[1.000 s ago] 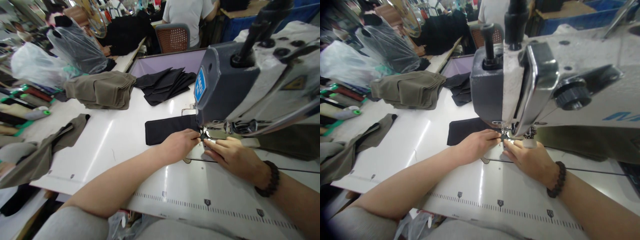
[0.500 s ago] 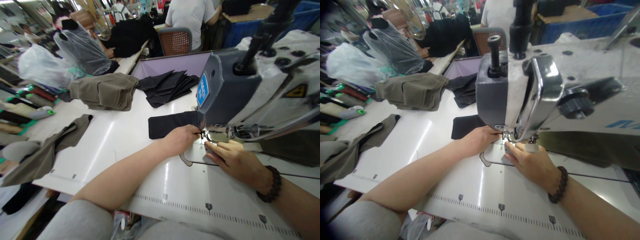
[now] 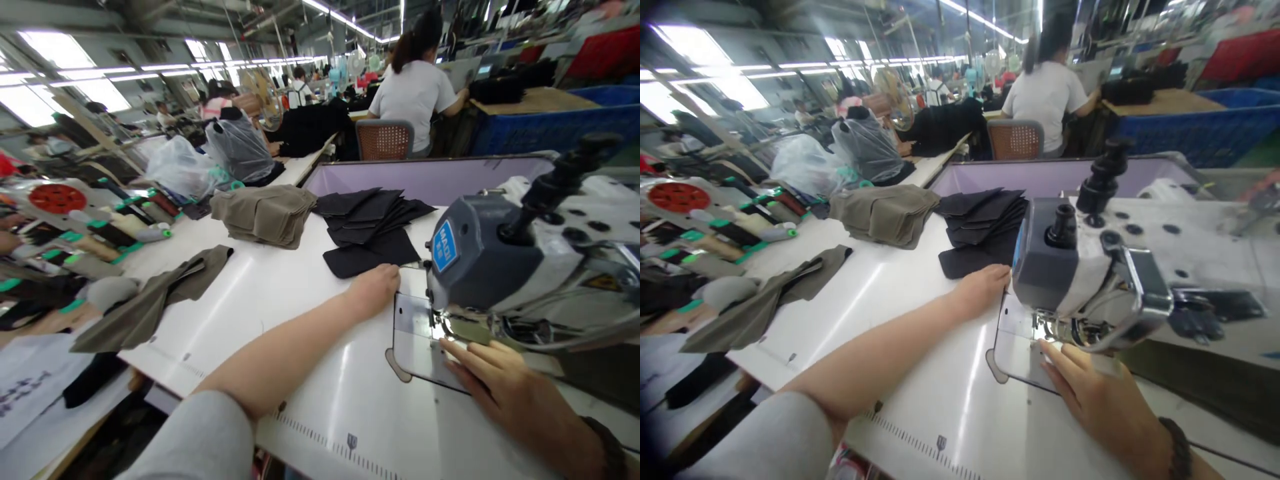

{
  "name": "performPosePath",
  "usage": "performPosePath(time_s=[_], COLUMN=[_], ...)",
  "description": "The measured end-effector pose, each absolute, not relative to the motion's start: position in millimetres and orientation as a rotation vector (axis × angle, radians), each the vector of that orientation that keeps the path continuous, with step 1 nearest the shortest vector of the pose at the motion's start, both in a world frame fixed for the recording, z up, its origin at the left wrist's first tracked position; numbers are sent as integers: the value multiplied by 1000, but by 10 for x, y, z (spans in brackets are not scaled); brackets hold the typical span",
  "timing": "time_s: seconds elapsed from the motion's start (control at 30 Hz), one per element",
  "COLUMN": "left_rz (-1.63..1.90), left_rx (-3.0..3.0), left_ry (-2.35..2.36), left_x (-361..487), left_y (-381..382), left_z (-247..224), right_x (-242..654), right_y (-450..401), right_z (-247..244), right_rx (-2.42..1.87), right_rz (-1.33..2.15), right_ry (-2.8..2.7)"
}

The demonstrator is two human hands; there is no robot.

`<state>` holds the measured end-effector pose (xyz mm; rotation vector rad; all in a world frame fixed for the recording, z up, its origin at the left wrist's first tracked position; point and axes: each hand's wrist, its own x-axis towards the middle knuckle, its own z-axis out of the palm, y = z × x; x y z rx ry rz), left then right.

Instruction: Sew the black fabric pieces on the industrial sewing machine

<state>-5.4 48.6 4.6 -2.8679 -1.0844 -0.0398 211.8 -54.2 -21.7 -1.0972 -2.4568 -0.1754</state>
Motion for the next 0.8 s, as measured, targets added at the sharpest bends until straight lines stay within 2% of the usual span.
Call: performPosePath(time_s=[0.1,0.23,0.37,0.47,0.57,0.8], left_rz=[-82,-188,-448,-743,-897,-861], left_rx=[-2831,-2967,-3083,-3057,-3034,-3089], left_ry=[-1124,-977,-766,-734,-723,-729], left_x=[-142,-226,-340,-379,-341,-306], left_y=[627,57,-629,-775,-738,-715], left_z=[58,80,33,-29,-62,-71], right_x=[2100,2201,2595,2920,3054,2909], right_y=[-553,-581,-608,-633,-642,-668], right_z=[-127,79,371,527,526,313], right_rx=[-995,-1011,-1374,-1660,-1813,-1787], right_rz=[-204,-299,-359,-414,-452,-320], right_ry=[-2471,-2506,-2480,-2349,-2325,-2463])
